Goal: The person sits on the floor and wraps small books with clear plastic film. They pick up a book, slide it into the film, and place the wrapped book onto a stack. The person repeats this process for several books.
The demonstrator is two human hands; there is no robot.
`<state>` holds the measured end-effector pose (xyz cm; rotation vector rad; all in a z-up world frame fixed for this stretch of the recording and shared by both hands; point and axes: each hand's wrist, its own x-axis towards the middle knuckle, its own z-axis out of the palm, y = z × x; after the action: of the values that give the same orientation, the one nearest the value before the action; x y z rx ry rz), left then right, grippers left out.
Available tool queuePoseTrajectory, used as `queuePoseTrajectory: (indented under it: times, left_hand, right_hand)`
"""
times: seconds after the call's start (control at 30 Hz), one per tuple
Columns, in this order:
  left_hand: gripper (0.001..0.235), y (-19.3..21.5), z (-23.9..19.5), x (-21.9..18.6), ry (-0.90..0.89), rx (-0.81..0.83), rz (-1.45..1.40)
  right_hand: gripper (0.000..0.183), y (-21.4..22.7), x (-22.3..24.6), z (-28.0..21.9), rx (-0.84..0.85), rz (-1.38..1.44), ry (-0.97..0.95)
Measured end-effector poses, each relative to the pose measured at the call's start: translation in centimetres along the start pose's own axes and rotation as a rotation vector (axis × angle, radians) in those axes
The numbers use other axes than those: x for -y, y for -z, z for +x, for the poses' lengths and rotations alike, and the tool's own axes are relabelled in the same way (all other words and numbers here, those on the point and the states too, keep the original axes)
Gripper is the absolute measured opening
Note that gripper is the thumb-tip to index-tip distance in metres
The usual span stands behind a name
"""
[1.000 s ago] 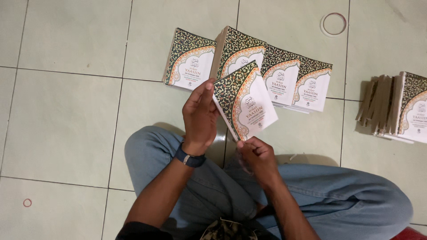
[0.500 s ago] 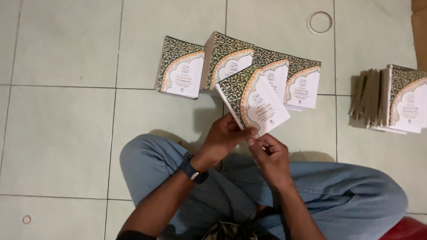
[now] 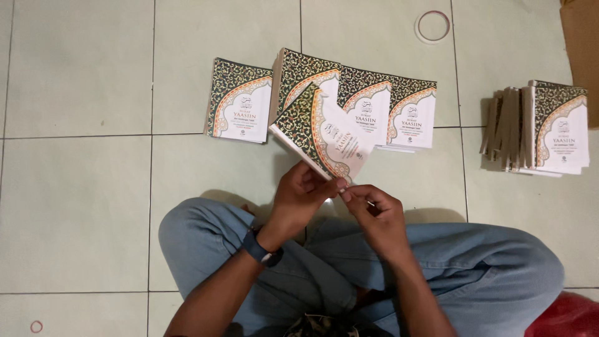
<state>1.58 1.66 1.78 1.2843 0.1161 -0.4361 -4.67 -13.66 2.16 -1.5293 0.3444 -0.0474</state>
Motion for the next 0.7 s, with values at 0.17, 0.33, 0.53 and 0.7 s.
queuePoseTrajectory:
  times: [0.17, 0.33, 0.53, 0.7]
  left_hand:
    - [0.045, -0.6, -0.2, 0.6, -0.042, -0.063, -0.032]
    - [0.043, -0.9, -0.4, -0.1, -0.114, -0.071, 0.024]
    - [0.042, -1.0, -0.6, -1.2, -0.108, -0.135, 0.068]
    - [0.043, -0.6, -0.7, -1.3, -0.039, -0.118, -0.019]
  right_hand:
    - [0.005, -0.4, -0.3, -0.4, -0.060, -0.123, 0.074]
    - [0.002, -0.9, -0.1, -0.2, -0.070, -0.230, 0.216]
    - [0.010, -0.8, -0.3, 0.2, -0.131, -0.509, 0.550]
    - [0.015, 1.0, -3.0, 0.9, -0.167, -0.759, 0.536]
